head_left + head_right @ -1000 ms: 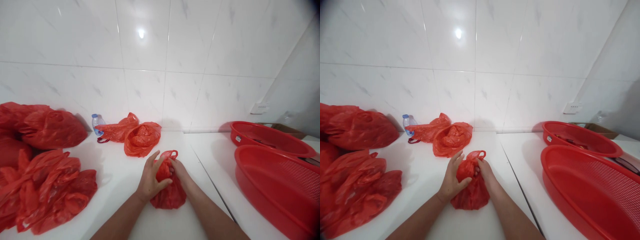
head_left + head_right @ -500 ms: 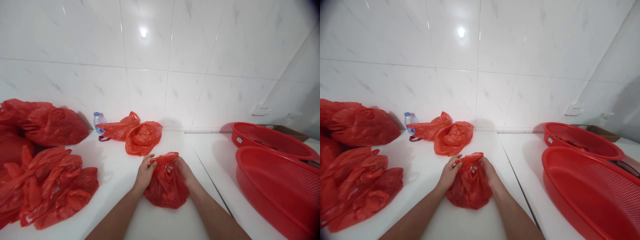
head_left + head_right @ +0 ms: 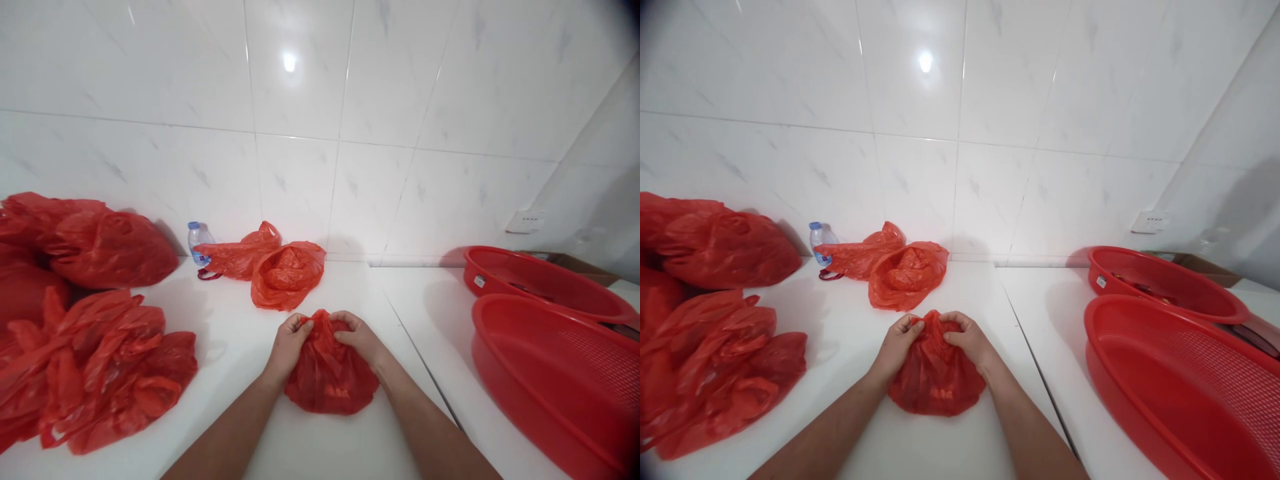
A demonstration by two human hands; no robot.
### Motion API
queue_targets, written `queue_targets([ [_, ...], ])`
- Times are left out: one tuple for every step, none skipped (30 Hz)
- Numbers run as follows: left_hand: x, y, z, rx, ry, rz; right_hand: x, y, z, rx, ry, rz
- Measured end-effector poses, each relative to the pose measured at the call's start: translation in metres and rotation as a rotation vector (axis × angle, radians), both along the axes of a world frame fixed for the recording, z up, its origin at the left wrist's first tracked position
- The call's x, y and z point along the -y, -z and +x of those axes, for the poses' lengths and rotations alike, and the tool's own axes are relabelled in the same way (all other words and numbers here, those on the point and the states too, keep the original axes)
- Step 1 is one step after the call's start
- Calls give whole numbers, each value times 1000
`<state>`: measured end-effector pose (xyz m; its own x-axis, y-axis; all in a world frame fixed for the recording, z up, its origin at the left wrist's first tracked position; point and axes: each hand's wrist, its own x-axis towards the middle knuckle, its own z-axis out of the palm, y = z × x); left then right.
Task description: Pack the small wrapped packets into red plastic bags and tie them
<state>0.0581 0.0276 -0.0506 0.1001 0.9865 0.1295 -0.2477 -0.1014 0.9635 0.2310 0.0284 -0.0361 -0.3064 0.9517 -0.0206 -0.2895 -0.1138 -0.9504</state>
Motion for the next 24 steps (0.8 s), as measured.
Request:
queue_targets([
  [1, -1, 1, 2, 1, -1, -1, 2, -1, 83, 48, 60],
  [3, -3, 2, -3, 8, 0, -2, 4, -2, 179, 112, 121],
  [5, -5, 3, -13, 22, 4, -2, 6, -3, 283, 182, 176],
  [7, -7, 4, -29, 39, 9, -3, 9, -3, 381, 254, 223],
  [9, -9, 6, -48, 57, 14, -4, 12, -3, 463, 320, 261],
  [11, -10, 7, -67, 74, 20, -4, 14, -2, 527, 371, 288],
  [14, -12, 9, -84, 88, 27, -5, 16, -2, 574, 407, 303],
  [16, -13, 10, -103, 100, 36, -5, 18, -1, 610, 435, 310],
  [17, -13, 11, -126, 109, 48, -6, 18, 0, 633, 455, 312],
  [18, -13, 12, -156, 115, 64, -7, 18, 1, 640, 462, 311],
  [19, -13, 13, -194, 113, 83, -8, 17, 2, 628, 453, 310],
  [19, -12, 13, -237, 102, 105, -9, 15, 3, 595, 433, 306],
  [20, -12, 13, -281, 80, 126, -9, 13, 4, 545, 401, 294],
  [19, -11, 13, -322, 53, 146, -10, 10, 5, 480, 359, 265],
  [19, -11, 13, -359, 23, 167, -10, 7, 6, 399, 305, 216],
  [19, -11, 12, -392, -8, 190, -9, 5, 8, 300, 246, 154],
  [18, -11, 11, -423, -34, 220, -9, 2, 10, 189, 187, 87],
  [18, -11, 10, -456, -56, 261, -8, 0, 11, 67, 138, 30],
  [18, -12, 8, -492, -76, 315, -8, -1, 13, -55, 106, -15],
  [18, -13, 7, -533, -103, 379, -8, -2, 15, -165, 98, -46],
  [18, -13, 6, -580, -135, 454, -8, -3, 17, -248, 114, -60],
  [19, -14, 5, -632, -168, 537, -8, -3, 19, -300, 144, -67],
  [21, -15, 4, -686, -200, 623, -9, -2, 21, -322, 180, -71],
  [24, -16, 4, -737, -227, 712, -11, -1, 22, -321, 215, -76],
])
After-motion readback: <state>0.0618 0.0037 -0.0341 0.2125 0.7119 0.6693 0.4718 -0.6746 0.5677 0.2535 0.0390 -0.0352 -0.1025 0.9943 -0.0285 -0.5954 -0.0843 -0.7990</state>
